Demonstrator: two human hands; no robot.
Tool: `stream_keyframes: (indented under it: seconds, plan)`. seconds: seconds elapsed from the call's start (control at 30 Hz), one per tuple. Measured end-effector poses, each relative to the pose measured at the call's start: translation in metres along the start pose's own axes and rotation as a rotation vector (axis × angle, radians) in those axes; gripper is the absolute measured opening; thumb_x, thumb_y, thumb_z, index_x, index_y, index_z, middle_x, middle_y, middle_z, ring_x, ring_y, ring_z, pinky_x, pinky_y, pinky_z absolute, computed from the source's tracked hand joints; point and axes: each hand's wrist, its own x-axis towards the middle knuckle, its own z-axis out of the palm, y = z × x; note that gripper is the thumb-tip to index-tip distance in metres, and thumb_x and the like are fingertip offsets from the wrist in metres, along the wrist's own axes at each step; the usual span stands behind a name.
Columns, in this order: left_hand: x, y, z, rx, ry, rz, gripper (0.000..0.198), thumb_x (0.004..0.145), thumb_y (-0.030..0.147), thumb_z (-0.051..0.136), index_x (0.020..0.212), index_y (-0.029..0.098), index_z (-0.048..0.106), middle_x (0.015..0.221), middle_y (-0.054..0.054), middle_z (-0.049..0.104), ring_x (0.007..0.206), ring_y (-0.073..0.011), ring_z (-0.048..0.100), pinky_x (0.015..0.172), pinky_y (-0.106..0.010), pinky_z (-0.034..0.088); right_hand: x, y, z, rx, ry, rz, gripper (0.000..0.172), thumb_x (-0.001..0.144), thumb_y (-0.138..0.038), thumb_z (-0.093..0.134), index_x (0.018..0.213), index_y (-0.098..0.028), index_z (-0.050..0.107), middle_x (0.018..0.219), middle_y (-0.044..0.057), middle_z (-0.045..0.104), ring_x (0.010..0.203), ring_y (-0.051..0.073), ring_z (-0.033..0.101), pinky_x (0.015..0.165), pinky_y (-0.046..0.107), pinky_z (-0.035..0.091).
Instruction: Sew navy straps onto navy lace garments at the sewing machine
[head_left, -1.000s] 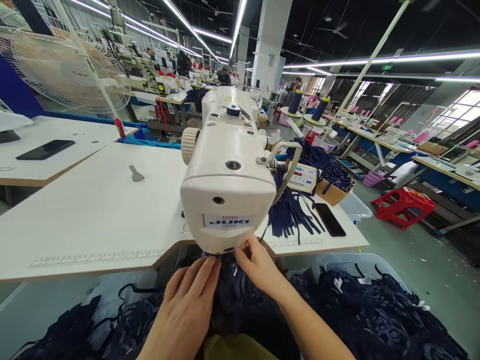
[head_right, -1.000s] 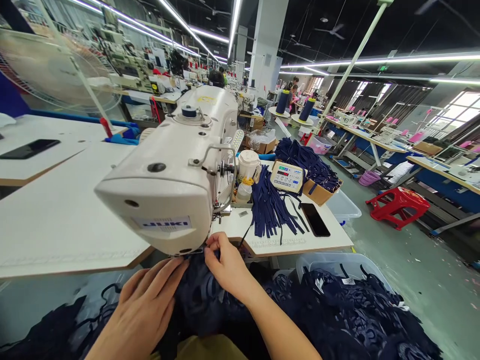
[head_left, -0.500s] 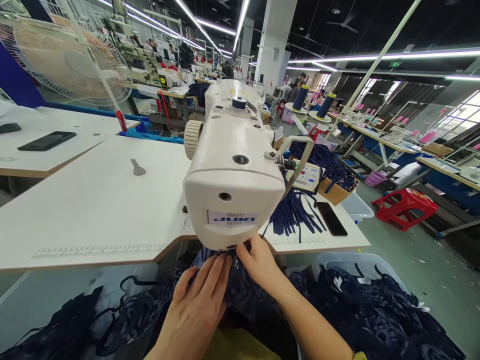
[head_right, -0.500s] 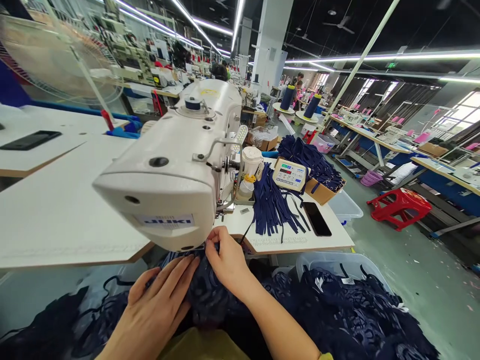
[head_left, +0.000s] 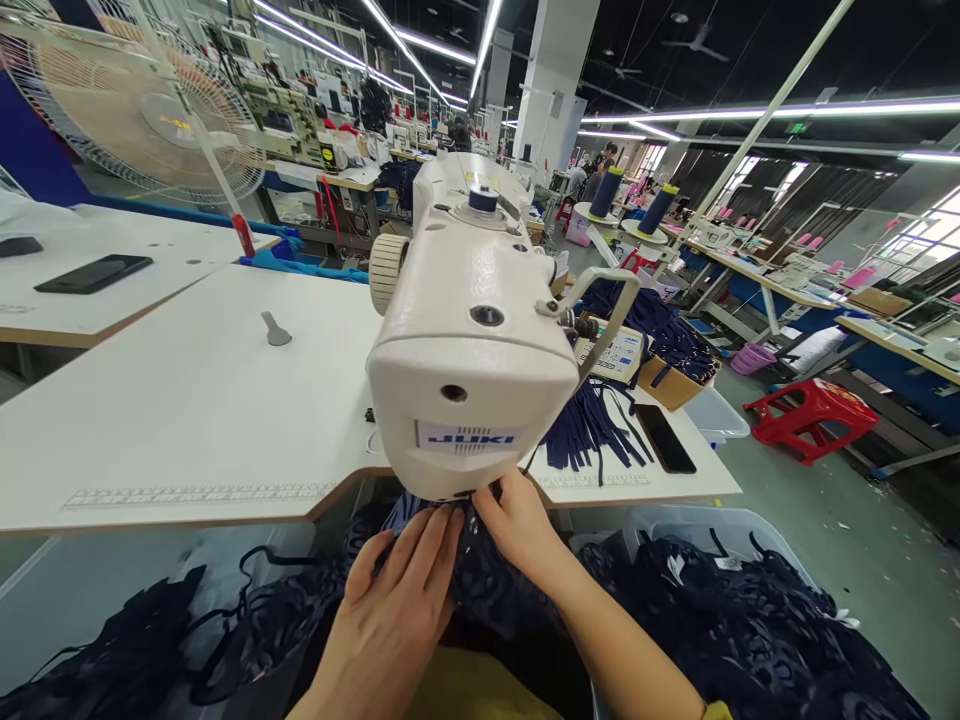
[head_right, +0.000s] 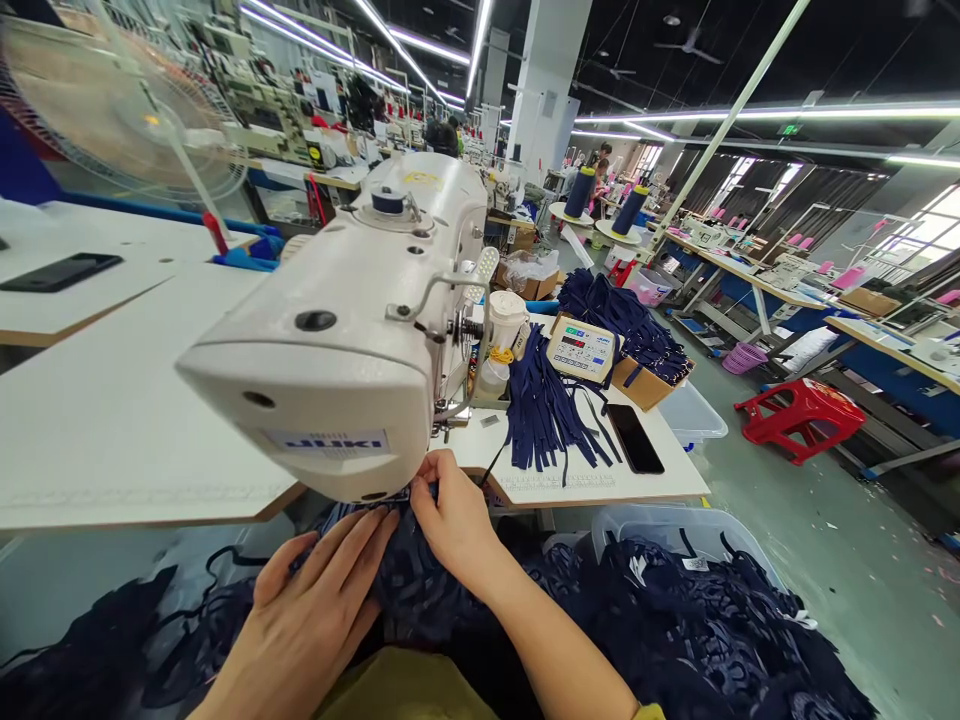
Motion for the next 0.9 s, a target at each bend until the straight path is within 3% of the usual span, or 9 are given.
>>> stream_keyframes:
  seconds: [0.3,0.47,0.7,0.9]
  plan:
    - [0.000,0.002,0.001,0.015,-0.020,-0.050,0.041,0.089,0.018,0.038,0.124,0.017,0.059,0.127,-0.006,0.063,0.117,-0.0206,0.056,0.111,-0.036,0.017,-0.001,-0.005,-0.002,-0.045,0.017,0.022,0.009,0.091,-0.027,0.045,0.095,-0.022,0.050,0.084,0.001,0.063,0.076,0.018,0.061,0.066,0.028,0.041]
    - [0.000,-0.002,0.001,0.012,0.004,-0.060,0.042,0.084,0.017,0.040,0.121,0.017,0.062,0.123,-0.006,0.065,0.114,-0.0229,0.057,0.106,-0.038,0.022,0.000,0.001,-0.003,0.046,0.045,0.017,0.010,0.091,-0.029,0.046,0.094,-0.022,0.052,0.085,0.000,0.059,0.079,0.017,0.057,0.072,0.029,0.041]
    - [0.002,-0.001,0.003,0.022,0.031,-0.029,0.044,0.082,0.014,0.041,0.121,0.018,0.061,0.121,-0.004,0.067,0.110,-0.0217,0.058,0.101,-0.038,0.027,-0.005,0.030,-0.006,0.190,0.130,0.077,0.011,0.090,-0.032,0.046,0.087,-0.021,0.047,0.078,-0.002,0.047,0.074,0.015,0.047,0.069,0.027,0.038]
    - [0.005,-0.003,0.004,0.053,0.030,0.022,0.044,0.083,0.012,0.041,0.122,0.019,0.058,0.120,-0.004,0.066,0.109,-0.0220,0.058,0.098,-0.039,0.032,-0.019,0.060,-0.006,0.201,0.149,0.165,0.021,0.091,-0.040,0.045,0.085,-0.020,0.047,0.078,-0.001,0.047,0.074,0.016,0.046,0.072,0.028,0.038]
